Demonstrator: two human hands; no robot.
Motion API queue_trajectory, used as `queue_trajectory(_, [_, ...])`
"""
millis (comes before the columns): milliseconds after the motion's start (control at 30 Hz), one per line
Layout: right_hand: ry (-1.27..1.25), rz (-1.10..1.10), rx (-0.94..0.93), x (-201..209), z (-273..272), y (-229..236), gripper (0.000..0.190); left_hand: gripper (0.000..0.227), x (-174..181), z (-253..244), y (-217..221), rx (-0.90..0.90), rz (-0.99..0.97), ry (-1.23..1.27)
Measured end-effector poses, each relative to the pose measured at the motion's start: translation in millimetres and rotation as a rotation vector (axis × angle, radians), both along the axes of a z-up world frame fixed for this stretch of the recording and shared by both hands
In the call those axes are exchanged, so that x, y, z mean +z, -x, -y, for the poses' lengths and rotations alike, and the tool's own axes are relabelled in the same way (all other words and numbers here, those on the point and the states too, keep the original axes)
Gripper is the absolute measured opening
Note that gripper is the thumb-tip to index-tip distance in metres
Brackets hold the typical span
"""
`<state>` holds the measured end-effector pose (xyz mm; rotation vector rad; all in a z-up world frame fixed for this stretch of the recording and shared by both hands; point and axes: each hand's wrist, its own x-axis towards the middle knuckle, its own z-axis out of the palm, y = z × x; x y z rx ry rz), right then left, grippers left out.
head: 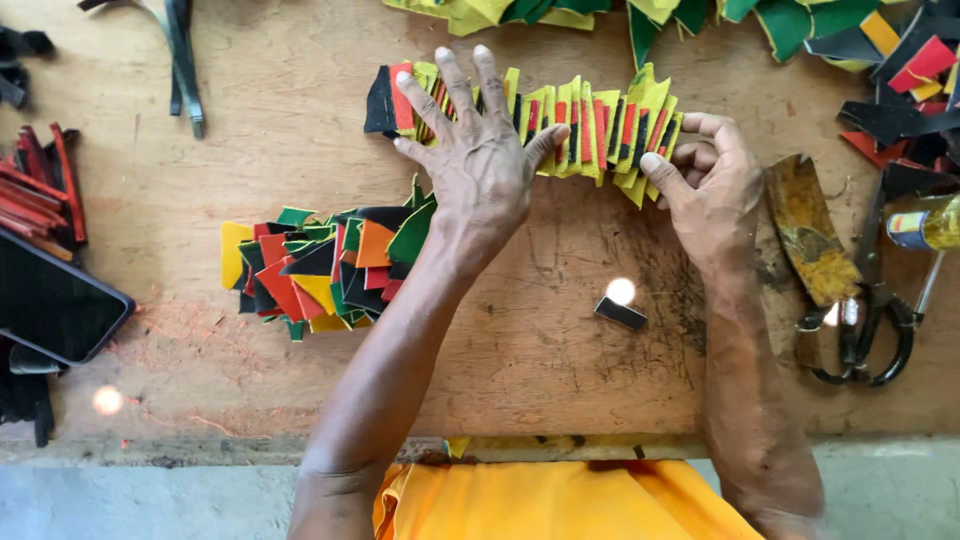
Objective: The person repeatedly picks small colored triangular pieces from a pile, aligns them with a larger green piece, and presses them together by hand. The assembled units are placed into a growing stack on the table. The person handles the pieces one at a time without using tools.
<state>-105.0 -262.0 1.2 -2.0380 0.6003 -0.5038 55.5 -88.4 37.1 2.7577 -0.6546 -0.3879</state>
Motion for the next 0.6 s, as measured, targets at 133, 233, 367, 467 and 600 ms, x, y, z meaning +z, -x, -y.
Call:
queue_trajectory(133, [-0.095,0.032,0.014,-5,8,2,0.037,0.112,7,1,-1,0.011,-0.039,-0.015])
queue_trajectory(233, [-0.246,0.080,0.020,-8,13,4,0.038,0.106,10,-2,-1,0.005,-0.025,-0.091])
queue_trajectory(367, [-0.431,0.111,0.046,-6,19,5,0.037,0.111,4,10,8,-0.050,0.158,-0.010])
queue_trajectory(467, [-0.376,0.012,0.001,-1,22,8,0.030,0.106,-11,27,31,-0.434,0.259,0.247])
queue_trajectory(600, [-0.189,-0.054,0.010,2,20,8,0.024,0.098,-32,49,42,-0.663,0.180,0.254])
